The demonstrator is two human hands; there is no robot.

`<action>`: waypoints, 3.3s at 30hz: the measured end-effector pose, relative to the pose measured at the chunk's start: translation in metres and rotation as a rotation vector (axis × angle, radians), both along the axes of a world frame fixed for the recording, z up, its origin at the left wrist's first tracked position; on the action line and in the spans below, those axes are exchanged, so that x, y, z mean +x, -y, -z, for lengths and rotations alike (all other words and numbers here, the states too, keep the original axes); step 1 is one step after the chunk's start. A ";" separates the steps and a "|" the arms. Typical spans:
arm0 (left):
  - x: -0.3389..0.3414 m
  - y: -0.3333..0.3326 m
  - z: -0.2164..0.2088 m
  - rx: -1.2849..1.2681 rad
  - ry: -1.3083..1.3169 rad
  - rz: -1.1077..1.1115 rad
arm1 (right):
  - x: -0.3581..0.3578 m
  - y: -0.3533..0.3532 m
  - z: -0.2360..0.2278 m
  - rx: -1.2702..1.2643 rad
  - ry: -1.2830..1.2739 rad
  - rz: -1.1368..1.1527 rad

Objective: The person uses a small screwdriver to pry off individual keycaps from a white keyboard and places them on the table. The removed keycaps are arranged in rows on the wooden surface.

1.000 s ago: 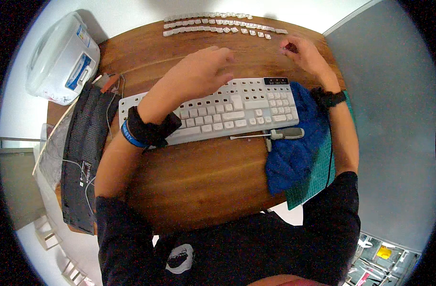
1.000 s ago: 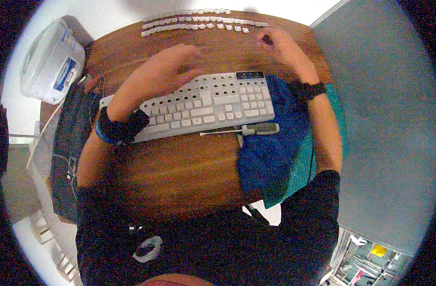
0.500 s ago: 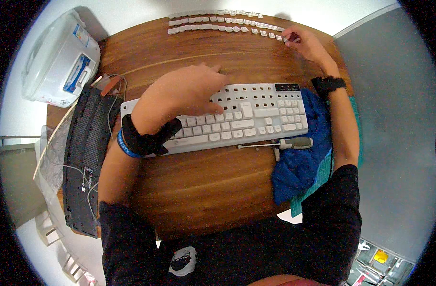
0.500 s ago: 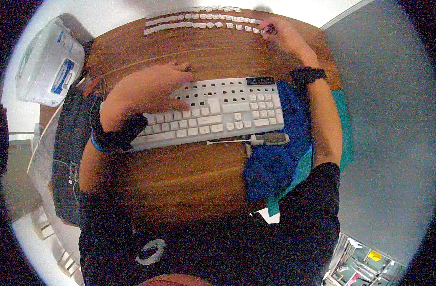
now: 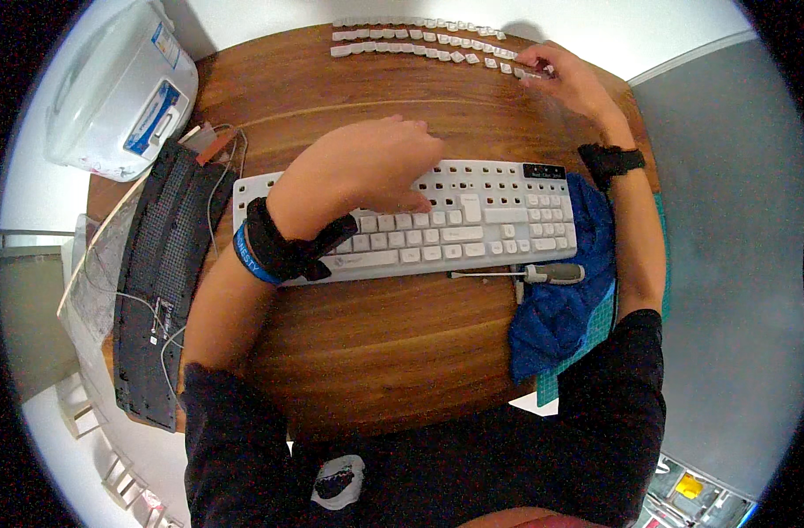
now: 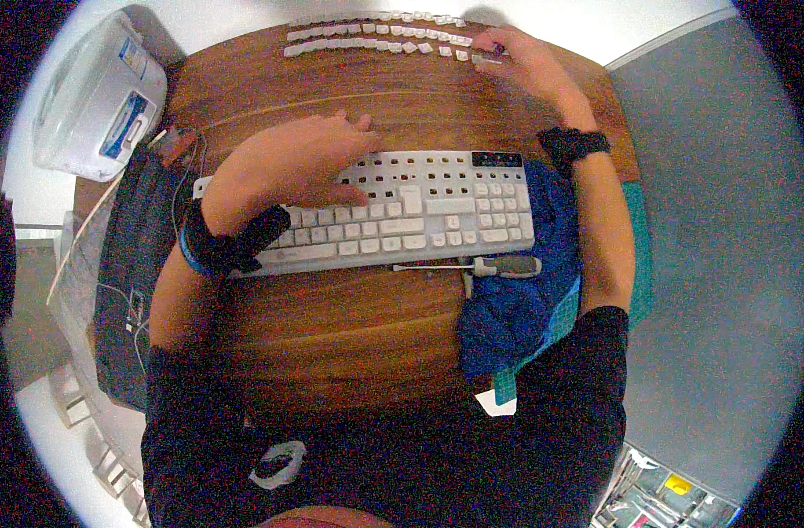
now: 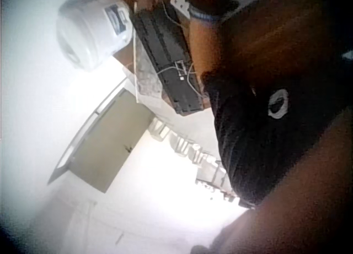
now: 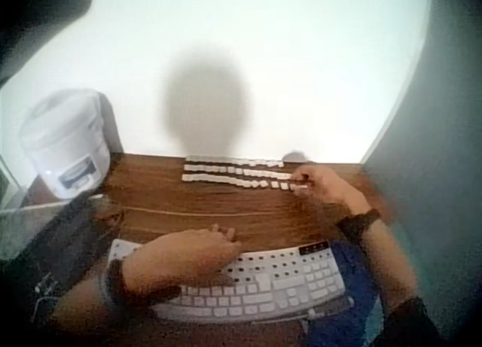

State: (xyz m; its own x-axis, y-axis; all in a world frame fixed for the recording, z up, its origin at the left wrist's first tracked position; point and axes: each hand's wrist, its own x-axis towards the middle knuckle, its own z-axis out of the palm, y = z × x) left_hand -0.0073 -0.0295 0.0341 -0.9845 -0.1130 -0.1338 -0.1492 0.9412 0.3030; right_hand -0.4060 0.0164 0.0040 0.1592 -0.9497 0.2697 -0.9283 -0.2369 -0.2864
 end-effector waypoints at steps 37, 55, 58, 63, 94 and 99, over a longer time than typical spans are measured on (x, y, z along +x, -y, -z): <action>-0.009 -0.003 -0.001 0.062 0.109 -0.068 | 0.060 0.071 0.007 -0.012 -0.140 -0.199; -0.008 -0.004 -0.003 0.079 0.083 -0.051 | 0.035 0.045 -0.004 0.055 -0.136 -0.022; -0.008 -0.003 0.000 0.075 0.082 -0.066 | 0.028 0.044 0.005 0.062 -0.086 -0.029; -0.009 -0.004 -0.005 0.079 0.117 -0.066 | 0.025 0.047 0.012 0.059 -0.071 -0.024; -0.003 -0.002 0.009 0.049 -0.023 -0.067 | 0.024 0.040 0.001 0.128 -0.038 -0.029; -0.007 -0.004 -0.002 0.070 0.125 -0.076 | 0.033 0.044 -0.002 0.091 -0.067 -0.043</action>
State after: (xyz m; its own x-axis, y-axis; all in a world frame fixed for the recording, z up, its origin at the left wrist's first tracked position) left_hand -0.0144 -0.0259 0.0363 -0.9488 -0.1727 -0.2646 -0.2597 0.9032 0.3417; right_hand -0.3728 -0.0273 0.0056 0.2154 -0.9616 0.1701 -0.9356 -0.2531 -0.2462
